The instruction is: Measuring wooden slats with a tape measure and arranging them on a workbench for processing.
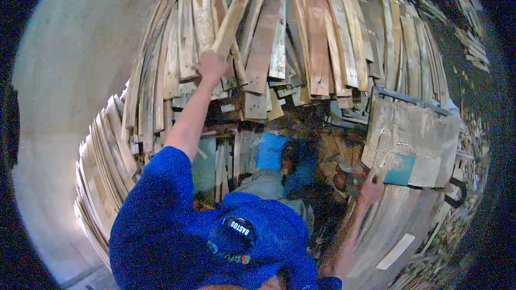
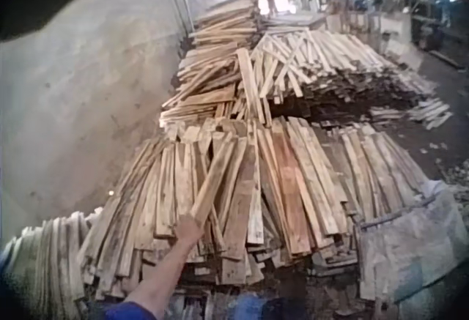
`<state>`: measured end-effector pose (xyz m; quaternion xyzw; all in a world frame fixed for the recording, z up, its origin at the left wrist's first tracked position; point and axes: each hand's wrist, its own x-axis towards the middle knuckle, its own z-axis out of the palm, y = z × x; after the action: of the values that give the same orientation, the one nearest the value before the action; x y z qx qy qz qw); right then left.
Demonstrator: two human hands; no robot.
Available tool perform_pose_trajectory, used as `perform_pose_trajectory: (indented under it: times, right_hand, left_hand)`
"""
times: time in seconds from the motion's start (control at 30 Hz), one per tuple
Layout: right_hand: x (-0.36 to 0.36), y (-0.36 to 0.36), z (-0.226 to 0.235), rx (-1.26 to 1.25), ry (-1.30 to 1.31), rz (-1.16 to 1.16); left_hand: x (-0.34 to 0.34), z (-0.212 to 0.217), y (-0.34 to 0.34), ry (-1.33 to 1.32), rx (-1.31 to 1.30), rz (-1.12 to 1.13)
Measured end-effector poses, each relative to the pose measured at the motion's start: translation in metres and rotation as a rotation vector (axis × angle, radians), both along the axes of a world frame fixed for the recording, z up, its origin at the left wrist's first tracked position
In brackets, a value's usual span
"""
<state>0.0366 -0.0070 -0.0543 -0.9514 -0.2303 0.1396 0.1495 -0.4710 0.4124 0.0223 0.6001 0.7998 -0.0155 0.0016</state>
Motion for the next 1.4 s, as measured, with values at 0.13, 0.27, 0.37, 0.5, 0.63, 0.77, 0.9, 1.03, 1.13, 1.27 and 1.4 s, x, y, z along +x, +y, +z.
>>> perform_pose_trajectory:
  times: [0.13, 0.27, 0.37, 0.5, 0.63, 0.77, 0.9, 1.03, 1.13, 1.27, 1.4]
  right_hand:
    - [0.005, -0.009, -0.007, 0.014, 0.039, 0.017]
    - [0.002, -0.014, -0.015, 0.122, -0.02, 0.027]
    - [-0.008, -0.007, -0.021, 0.127, -0.031, 0.048]
    - [0.0, -0.009, -0.013, 0.1, 0.084, 0.053]
    - [-0.002, -0.006, -0.036, 0.1, -0.031, -0.014]
    - [-0.01, -0.004, 0.005, 0.29, -0.02, -0.077]
    - [-0.009, -0.021, 0.019, 0.51, 0.057, -0.072]
    - [0.022, -0.07, 0.092, 0.723, -0.124, 0.064]
    - [0.07, -0.147, 0.132, 0.652, -0.196, 0.07]
    - [0.138, -0.274, 0.142, 0.308, -0.548, 0.131]
    - [0.162, -0.404, 0.152, 0.035, -0.119, 0.066]
  left_hand:
    - [0.008, -0.006, -0.001, 0.003, 0.106, 0.092]
    - [-0.013, -0.002, 0.011, -0.138, -0.126, 0.109]
    - [-0.028, 0.009, -0.002, -0.279, -0.226, 0.142]
    - [0.005, 0.003, -0.046, -0.458, -0.094, 0.101]
    - [0.044, -0.001, -0.101, -0.512, -0.13, 0.02]
    - [0.11, 0.019, -0.178, -0.429, -0.118, -0.044]
    - [0.146, 0.034, -0.213, -0.359, -0.141, -0.389]
    - [0.228, 0.077, -0.241, -0.289, -0.045, -0.892]
    - [0.315, 0.112, -0.283, -0.544, -0.263, -1.116]
    - [0.413, 0.141, -0.332, -0.452, -0.169, -1.672]
    - [0.497, 0.165, -0.39, -0.213, -0.172, -1.94]
